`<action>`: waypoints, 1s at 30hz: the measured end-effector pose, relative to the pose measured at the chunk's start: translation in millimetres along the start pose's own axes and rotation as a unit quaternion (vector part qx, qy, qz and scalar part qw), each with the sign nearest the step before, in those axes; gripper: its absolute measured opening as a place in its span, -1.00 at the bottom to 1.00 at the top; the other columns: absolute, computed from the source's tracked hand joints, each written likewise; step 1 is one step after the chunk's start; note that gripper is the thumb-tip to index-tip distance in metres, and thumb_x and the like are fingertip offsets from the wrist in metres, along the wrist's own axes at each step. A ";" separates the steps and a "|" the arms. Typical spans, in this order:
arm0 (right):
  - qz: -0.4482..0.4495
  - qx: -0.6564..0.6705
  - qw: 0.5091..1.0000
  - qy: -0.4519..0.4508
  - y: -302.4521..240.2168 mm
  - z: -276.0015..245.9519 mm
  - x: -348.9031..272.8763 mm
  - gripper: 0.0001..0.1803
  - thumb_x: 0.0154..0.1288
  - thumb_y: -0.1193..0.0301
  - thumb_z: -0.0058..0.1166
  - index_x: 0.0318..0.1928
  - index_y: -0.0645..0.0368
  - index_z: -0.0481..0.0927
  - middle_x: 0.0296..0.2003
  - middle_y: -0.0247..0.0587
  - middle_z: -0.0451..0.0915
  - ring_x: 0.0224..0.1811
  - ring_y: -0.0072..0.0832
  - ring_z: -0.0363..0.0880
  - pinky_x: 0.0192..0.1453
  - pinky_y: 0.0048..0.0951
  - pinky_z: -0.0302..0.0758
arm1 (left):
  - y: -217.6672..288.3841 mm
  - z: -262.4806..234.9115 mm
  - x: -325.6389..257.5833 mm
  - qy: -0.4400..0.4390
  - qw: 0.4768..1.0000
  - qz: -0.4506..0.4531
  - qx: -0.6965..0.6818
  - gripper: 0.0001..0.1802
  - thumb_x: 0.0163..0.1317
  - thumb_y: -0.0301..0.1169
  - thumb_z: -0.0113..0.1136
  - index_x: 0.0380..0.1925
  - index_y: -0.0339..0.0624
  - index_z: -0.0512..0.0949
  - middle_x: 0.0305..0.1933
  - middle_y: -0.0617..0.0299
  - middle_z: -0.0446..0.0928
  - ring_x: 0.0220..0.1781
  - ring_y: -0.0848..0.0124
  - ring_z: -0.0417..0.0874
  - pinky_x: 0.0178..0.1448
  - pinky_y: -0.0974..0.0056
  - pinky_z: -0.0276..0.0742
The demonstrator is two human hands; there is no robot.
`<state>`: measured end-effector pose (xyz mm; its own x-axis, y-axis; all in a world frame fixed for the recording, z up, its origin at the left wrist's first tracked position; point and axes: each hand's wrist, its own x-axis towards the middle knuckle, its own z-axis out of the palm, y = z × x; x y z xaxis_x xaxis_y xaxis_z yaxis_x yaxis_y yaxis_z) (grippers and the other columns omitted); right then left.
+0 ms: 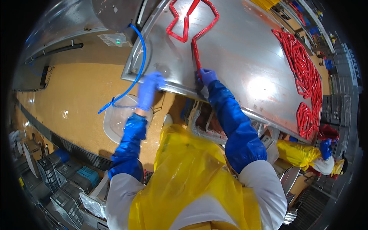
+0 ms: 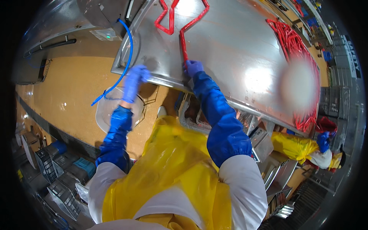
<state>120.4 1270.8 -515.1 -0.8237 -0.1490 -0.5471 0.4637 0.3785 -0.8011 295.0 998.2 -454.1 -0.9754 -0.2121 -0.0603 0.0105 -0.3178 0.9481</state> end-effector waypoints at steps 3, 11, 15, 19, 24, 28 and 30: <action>0.171 0.310 0.914 -0.198 27.4 -25.7 -88.7 -0.66 0.52 0.03 -0.12 -0.18 -0.02 0.55 -0.66 -0.51 0.25 -0.71 -0.62 0.19 -0.64 -0.53 0.16 | -33.5 115.7 -50.4 -0.047 0.971 -0.206 -0.108 -0.59 0.50 -0.25 -0.01 0.19 -0.30 0.44 -0.05 0.10 0.64 -0.01 0.33 0.66 0.15 0.24 0.58; 0.202 0.249 0.891 -0.322 110.9 -139.6 -293.3 -0.63 0.50 -0.04 -0.07 -0.11 0.00 0.49 -0.63 -0.52 0.15 -0.67 -0.70 0.01 -0.59 -0.56 0.00 | -116.5 263.2 -46.3 -0.019 0.873 -0.385 -0.300 -0.81 0.46 -0.22 0.04 -0.29 -0.06 0.43 -0.49 0.28 0.48 -0.48 0.39 0.50 -0.26 0.21 0.54; -0.196 -0.034 0.980 0.028 180.4 -146.4 -284.6 -0.63 0.50 0.02 -0.04 -0.01 0.01 0.58 -0.61 -0.54 0.18 -0.65 -0.71 0.07 -0.57 -0.56 0.07 | -142.1 286.7 -63.9 0.024 0.874 -0.361 -0.325 -0.81 0.43 -0.22 0.06 -0.32 -0.04 0.41 -0.54 0.28 0.44 -0.50 0.28 0.49 -0.21 0.07 0.54; 0.164 0.319 0.891 -0.277 170.5 -185.1 -309.4 -0.50 0.50 -0.09 -0.13 0.04 0.05 0.57 -0.58 -0.54 0.31 -0.66 -0.69 0.16 -0.61 -0.58 0.10 | -129.5 292.0 -56.6 0.009 0.867 -0.309 -0.390 -0.82 0.40 -0.23 0.04 -0.29 -0.08 0.42 -0.41 0.18 0.47 -0.29 0.22 0.54 -0.01 0.04 0.52; -0.083 -0.067 0.993 -0.047 161.8 -182.7 -328.0 -0.51 0.42 -0.03 0.04 -0.01 0.17 0.55 -0.39 -0.27 0.55 -0.38 -0.42 0.52 -0.26 -0.30 0.47 | -89.1 301.2 -80.4 -0.165 0.942 -0.291 -0.022 -0.71 0.33 -0.30 0.15 -0.07 -0.25 0.44 -0.25 0.13 0.50 -0.18 0.16 0.57 0.09 0.06 0.53; -0.102 -0.168 0.964 -0.178 106.9 -214.3 -365.3 -0.56 0.42 0.05 0.10 0.00 0.18 0.59 -0.31 -0.21 0.61 -0.24 -0.39 0.55 -0.07 -0.30 0.48 | -29.5 326.2 -112.7 -0.301 0.756 0.381 0.440 -0.24 -0.06 -0.31 0.38 0.21 -0.29 0.41 0.07 -0.05 0.53 0.14 -0.05 0.54 0.42 0.00 0.28; -0.055 -0.079 0.969 -0.230 40.3 -236.8 -401.2 -0.52 0.39 0.06 0.14 0.07 0.19 0.61 -0.32 -0.28 0.61 -0.24 -0.49 0.53 -0.07 -0.38 0.47 | -49.0 317.9 -102.1 -0.546 0.653 0.238 0.468 -0.52 0.03 -0.31 0.30 0.01 -0.16 0.56 -0.16 0.10 0.64 -0.01 0.06 0.62 0.27 0.04 0.42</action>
<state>392.3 1562.1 -270.4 -0.6163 -0.5729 -0.5404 0.2969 0.4665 -0.8332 324.0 1329.3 -395.2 -0.4911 0.8671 0.0835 0.7288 0.3565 0.5846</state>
